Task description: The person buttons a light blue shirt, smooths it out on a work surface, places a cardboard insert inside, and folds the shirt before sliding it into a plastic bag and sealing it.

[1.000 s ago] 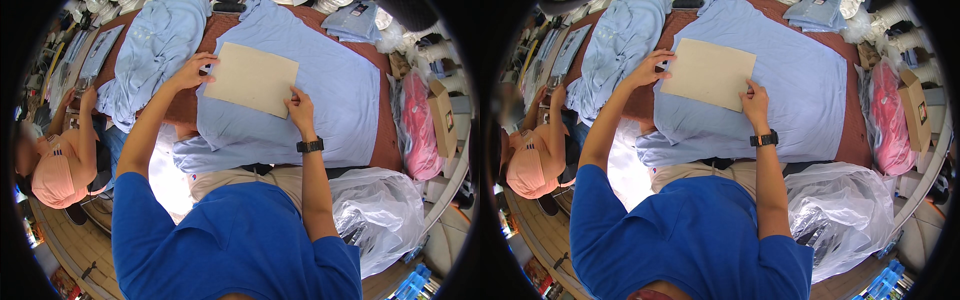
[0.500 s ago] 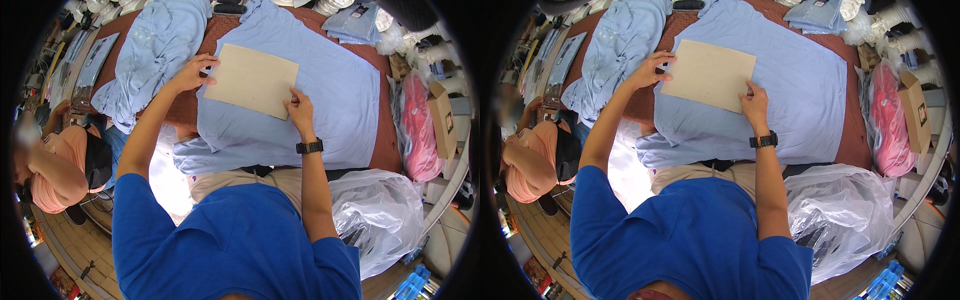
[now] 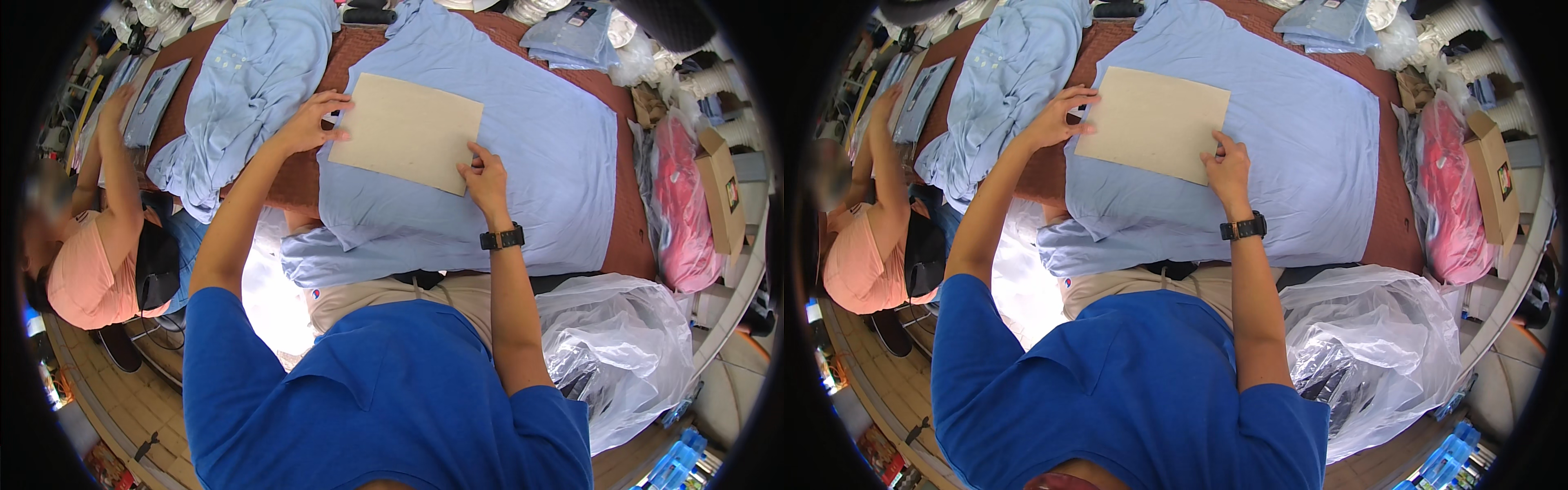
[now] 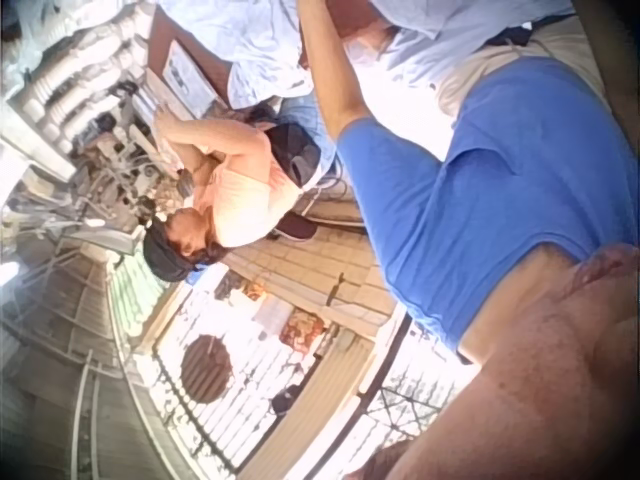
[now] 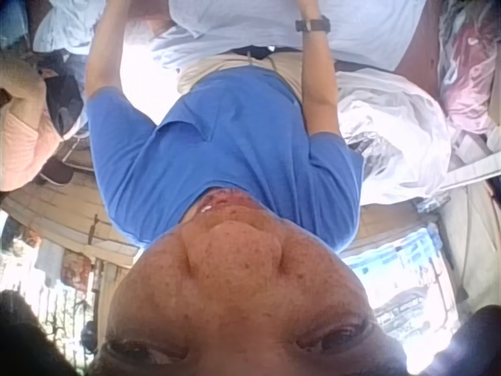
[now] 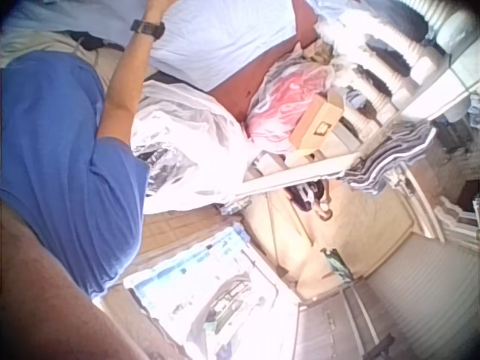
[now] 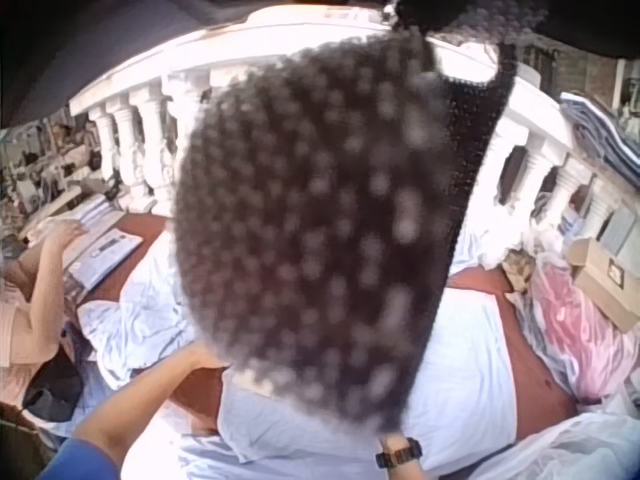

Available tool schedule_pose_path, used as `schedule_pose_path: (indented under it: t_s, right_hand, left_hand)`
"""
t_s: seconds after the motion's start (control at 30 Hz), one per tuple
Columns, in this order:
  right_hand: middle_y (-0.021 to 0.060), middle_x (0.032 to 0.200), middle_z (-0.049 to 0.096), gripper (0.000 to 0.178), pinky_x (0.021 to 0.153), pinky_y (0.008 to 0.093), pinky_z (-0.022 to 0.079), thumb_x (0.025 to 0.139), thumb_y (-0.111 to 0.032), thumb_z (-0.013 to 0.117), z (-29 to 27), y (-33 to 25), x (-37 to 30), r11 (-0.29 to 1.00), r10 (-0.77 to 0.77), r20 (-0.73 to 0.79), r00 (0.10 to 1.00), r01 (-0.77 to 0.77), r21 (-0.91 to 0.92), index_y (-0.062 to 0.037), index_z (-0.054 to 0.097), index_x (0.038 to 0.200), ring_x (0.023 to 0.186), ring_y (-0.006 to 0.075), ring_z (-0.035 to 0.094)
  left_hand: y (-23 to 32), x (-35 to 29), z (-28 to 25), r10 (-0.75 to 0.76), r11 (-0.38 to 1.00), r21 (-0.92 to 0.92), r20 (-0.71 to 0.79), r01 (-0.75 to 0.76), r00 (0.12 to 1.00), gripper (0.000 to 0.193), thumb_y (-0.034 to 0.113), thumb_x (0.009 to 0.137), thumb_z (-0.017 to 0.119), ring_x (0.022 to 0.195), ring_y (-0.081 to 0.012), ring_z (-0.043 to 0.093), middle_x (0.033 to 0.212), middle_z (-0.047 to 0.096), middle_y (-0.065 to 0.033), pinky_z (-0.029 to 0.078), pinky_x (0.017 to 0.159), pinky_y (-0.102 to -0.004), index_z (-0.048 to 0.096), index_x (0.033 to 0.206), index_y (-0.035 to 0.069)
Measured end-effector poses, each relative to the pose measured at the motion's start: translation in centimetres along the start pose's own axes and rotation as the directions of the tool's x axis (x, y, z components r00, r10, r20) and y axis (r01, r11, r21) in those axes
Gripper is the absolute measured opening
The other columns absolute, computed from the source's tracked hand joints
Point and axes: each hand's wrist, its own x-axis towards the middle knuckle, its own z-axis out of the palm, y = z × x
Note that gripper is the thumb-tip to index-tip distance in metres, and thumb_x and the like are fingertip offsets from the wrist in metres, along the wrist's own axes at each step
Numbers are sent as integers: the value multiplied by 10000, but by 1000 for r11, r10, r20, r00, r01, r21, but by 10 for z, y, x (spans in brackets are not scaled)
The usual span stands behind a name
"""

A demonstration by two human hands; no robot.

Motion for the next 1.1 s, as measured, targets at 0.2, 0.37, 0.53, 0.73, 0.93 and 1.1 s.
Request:
schedule_pose_path:
  t_s: [0.2, 0.37, 0.53, 0.73, 0.93, 1.1]
  right_hand:
    - [124, 976, 592, 509, 744, 322, 552, 779, -120, 804, -2, -3, 0, 999, 11, 17, 1000, -12, 50, -77, 674, 1269, 771, 184, 622]
    - [125, 966, 596, 523, 735, 336, 544, 755, -153, 838, -3, -14, -3, 1000, 9, 3, 1000, -9, 7, -69, 682, 1246, 758, 193, 611]
    - [118, 987, 589, 579, 759, 343, 535, 750, -171, 849, -4, -18, -4, 998, 37, 17, 999, -36, -43, -95, 654, 1290, 785, 202, 592]
    - [160, 1241, 521, 594, 929, 437, 476, 777, -150, 796, -3, -26, -6, 972, -150, -14, 989, 144, -185, -149, 620, 1345, 1087, 308, 503]
    - [90, 1521, 422, 523, 1100, 585, 307, 853, -238, 736, 15, -40, 5, 810, -483, 130, 866, 498, -309, -196, 614, 1360, 1364, 386, 347]
    - [63, 1570, 388, 537, 1168, 618, 206, 886, -372, 716, 31, -42, 9, 800, -497, 188, 847, 531, -281, -221, 594, 1387, 1451, 406, 270]
  left_hand:
    - [-3, 0, 3, 3, 1000, 1, -13, -3, 1000, 683, 277, 700, 876, 1420, -329, 385, 1456, 521, -83, 328, 1173, -427, 644, 1310, 76]
    - [-5, 1, 3, 53, 999, 4, -18, -53, 998, 691, 278, 689, 876, 1374, -333, 430, 1423, 538, -98, 349, 1151, -423, 646, 1316, 101]
    - [-3, 1, 2, 44, 998, 38, 55, -46, 998, 633, 313, 749, 846, 1431, -352, 364, 1474, 496, -87, 308, 1181, -454, 651, 1321, 123]
    - [7, -2, 9, 44, 982, 186, -36, -37, 998, 637, 412, 738, 843, 1398, -304, 393, 1429, 514, -76, 323, 1148, -478, 660, 1288, 149]
    - [5, -1, 11, 39, 983, 183, -46, -30, 998, 663, 447, 712, 854, 1391, -295, 399, 1420, 520, -61, 331, 1137, -481, 662, 1276, 158]
    - [7, 0, 9, 34, 987, 159, -36, -28, 999, 671, 458, 711, 850, 1387, -298, 408, 1428, 518, -56, 333, 1133, -481, 660, 1280, 158]
